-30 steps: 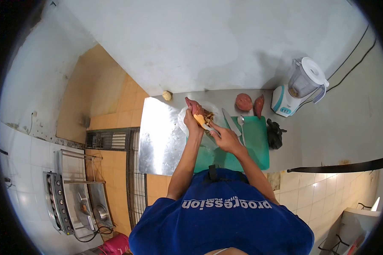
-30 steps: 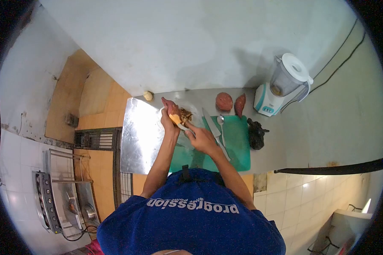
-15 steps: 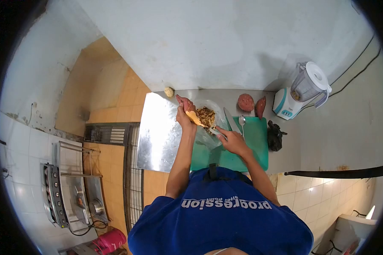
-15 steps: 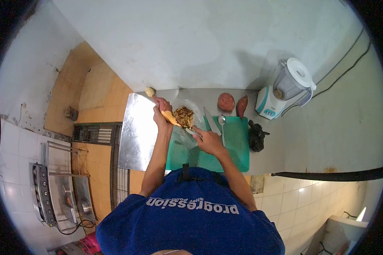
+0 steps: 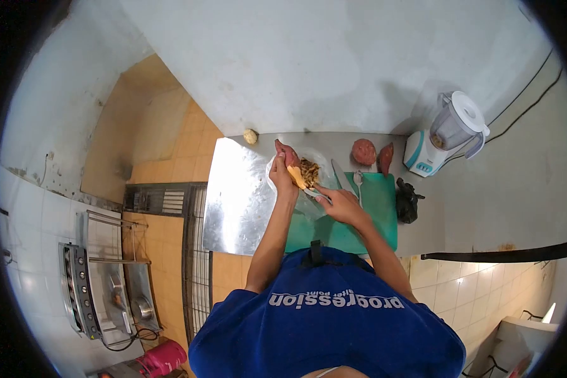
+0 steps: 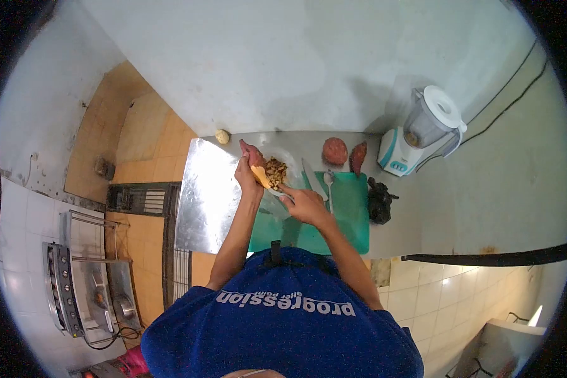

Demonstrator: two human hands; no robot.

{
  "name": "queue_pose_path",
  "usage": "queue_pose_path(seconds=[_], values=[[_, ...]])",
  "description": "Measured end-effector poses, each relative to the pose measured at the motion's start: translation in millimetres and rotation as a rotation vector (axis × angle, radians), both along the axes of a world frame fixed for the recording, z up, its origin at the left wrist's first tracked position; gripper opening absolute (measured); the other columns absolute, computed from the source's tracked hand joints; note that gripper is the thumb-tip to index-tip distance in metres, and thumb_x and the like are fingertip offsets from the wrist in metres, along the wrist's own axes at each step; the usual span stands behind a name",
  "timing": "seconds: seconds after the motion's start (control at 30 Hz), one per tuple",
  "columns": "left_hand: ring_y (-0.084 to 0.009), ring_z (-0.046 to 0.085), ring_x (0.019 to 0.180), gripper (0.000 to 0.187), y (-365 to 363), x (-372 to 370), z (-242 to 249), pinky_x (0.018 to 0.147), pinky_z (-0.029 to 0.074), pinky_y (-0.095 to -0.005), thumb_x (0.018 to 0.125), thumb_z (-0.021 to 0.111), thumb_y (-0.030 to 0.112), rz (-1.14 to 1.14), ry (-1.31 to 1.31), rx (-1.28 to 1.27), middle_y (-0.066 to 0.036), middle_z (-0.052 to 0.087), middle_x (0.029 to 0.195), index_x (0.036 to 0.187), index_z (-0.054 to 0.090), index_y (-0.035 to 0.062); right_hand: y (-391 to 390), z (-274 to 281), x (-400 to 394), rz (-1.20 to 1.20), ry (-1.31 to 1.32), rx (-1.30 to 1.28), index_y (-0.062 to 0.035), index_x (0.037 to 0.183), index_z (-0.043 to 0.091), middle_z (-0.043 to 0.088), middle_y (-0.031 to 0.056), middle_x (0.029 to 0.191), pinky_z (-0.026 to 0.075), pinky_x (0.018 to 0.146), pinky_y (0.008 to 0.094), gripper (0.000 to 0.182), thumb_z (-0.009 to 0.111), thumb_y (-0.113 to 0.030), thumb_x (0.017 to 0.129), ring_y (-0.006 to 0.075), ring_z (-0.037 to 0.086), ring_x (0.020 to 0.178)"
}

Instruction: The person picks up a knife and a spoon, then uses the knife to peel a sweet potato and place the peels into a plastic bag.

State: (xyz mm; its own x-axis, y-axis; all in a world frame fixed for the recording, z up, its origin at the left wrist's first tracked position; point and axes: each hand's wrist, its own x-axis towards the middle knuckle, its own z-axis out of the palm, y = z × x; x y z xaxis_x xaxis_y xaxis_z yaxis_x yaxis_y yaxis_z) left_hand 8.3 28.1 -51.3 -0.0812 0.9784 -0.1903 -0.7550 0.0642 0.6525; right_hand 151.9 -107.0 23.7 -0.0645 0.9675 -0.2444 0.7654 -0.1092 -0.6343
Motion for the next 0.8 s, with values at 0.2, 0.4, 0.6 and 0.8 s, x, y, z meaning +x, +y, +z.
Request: queue_pose_path(seconds=[0.2,0.4,0.6,0.8], values=[[-0.0174,0.066,0.086,0.023,-6,9,12,0.075,0.056,-0.0311,0.099,0.06,0.021,0.018,0.11,0.031,-0.007,0.067,0.099,0.11,0.064,0.0007,8,15,-13,-0.047,0.024,0.049,-0.0225,0.141,0.058,0.071,0.0233,0.104,0.05,0.087,0.0518,0.046,0.052,-0.04,0.099,0.0433,0.066,0.099],[-0.0175,0.065,0.084,0.02,-5,5,3,0.073,0.055,-0.0325,0.099,0.059,0.019,0.064,0.047,-0.012,-0.007,0.066,0.097,0.106,0.064,0.0013,2,4,-7,0.039,-0.086,0.082,-0.0213,0.138,0.06,0.071,0.0233,0.102,0.051,0.088,0.0526,0.044,0.054,-0.038,0.098,0.0415,0.067,0.097],[-0.0145,0.065,0.082,0.023,15,-21,16,0.073,0.054,-0.0302,0.098,0.062,0.022,0.072,-0.088,0.052,-0.006,0.067,0.094,0.104,0.066,0.0,-15,-12,12,0.028,-0.099,0.027,-0.0224,0.137,0.061,0.071,0.0219,0.102,0.051,0.087,0.0523,0.043,0.054,-0.038,0.098,0.0417,0.067,0.096],[-0.0215,0.066,0.086,0.024,4,-4,5,0.076,0.056,-0.0345,0.098,0.058,0.022,0.065,0.026,0.041,-0.01,0.066,0.099,0.11,0.061,0.0009,6,21,-1,-0.088,0.045,0.008,-0.0222,0.138,0.061,0.071,0.0225,0.102,0.05,0.09,0.0529,0.044,0.054,-0.04,0.098,0.0439,0.066,0.098]])
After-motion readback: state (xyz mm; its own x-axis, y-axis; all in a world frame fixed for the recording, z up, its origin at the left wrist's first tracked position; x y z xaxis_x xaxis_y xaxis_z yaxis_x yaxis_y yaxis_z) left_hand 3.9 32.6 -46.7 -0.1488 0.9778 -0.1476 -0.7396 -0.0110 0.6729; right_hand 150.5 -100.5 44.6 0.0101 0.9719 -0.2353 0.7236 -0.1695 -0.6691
